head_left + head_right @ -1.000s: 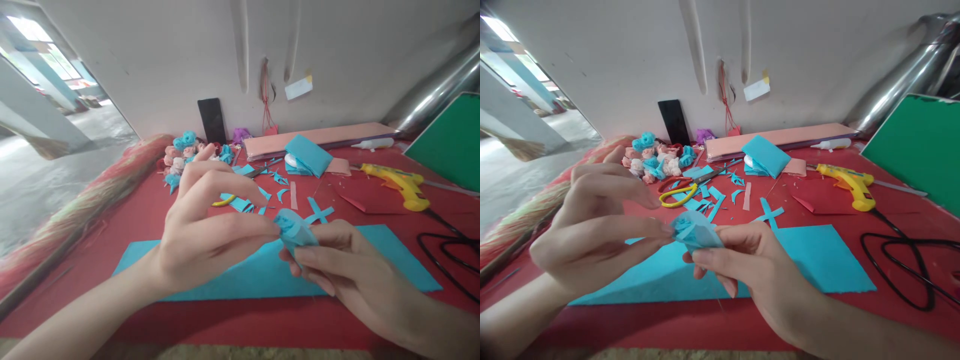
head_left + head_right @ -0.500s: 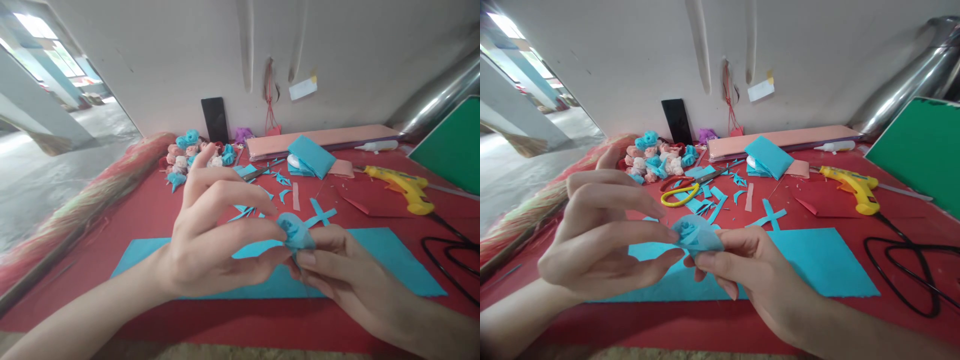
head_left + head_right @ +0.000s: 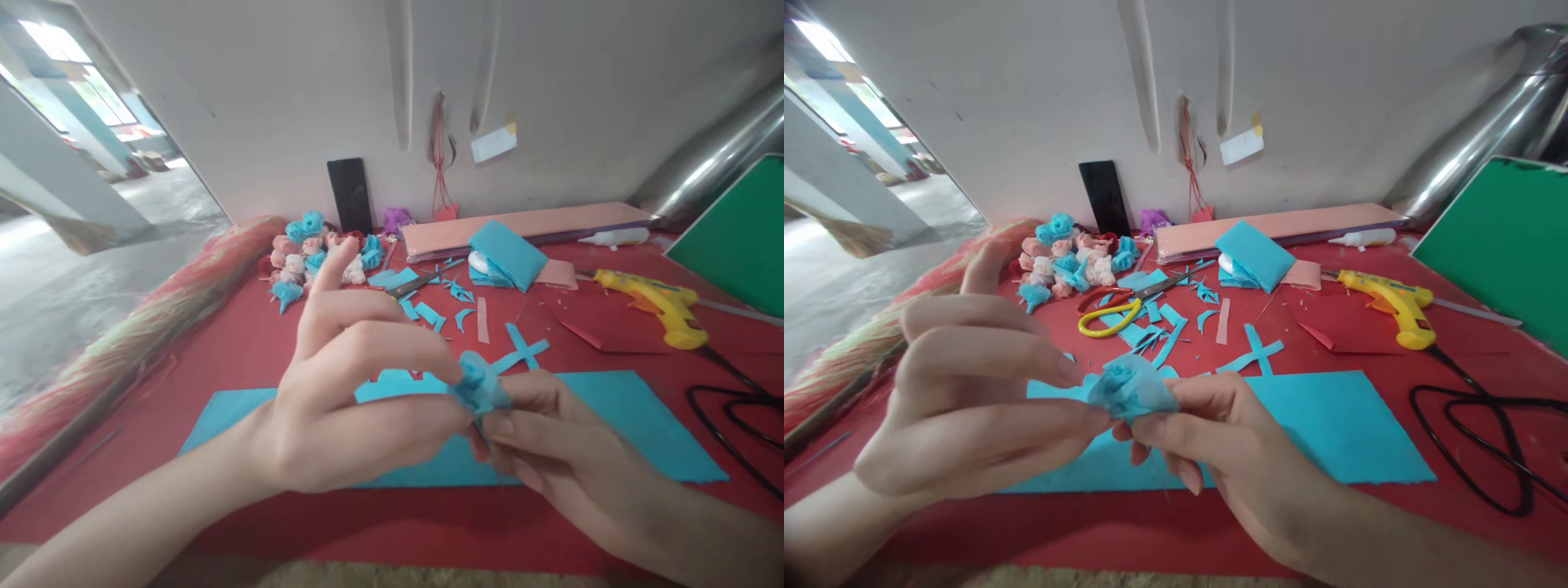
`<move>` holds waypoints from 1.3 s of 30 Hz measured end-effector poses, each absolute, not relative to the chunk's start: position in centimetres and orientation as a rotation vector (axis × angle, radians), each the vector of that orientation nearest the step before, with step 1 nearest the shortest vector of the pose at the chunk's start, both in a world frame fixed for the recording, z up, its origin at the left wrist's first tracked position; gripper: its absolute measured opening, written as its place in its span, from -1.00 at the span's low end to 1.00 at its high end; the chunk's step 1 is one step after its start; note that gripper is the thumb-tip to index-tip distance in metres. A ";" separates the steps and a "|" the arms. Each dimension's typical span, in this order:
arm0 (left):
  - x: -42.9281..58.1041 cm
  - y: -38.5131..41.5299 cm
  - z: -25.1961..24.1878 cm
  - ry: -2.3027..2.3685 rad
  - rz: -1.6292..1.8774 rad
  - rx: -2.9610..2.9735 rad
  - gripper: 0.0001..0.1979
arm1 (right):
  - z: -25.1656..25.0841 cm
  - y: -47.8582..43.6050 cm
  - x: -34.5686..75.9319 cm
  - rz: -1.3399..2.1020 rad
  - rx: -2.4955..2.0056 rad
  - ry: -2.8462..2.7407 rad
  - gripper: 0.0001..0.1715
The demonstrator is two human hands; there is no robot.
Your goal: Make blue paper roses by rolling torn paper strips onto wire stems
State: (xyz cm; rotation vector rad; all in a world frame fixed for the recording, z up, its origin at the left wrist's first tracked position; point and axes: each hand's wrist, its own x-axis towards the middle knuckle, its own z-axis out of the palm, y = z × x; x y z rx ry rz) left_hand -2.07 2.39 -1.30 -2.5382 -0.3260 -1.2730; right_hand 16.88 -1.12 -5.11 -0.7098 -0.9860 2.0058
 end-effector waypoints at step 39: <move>-0.6 -0.6 -1.3 -1.771 -2.543 -3.409 -0.91 | -4.5 0.2 18.5 0.974 -0.580 -1.756 -0.68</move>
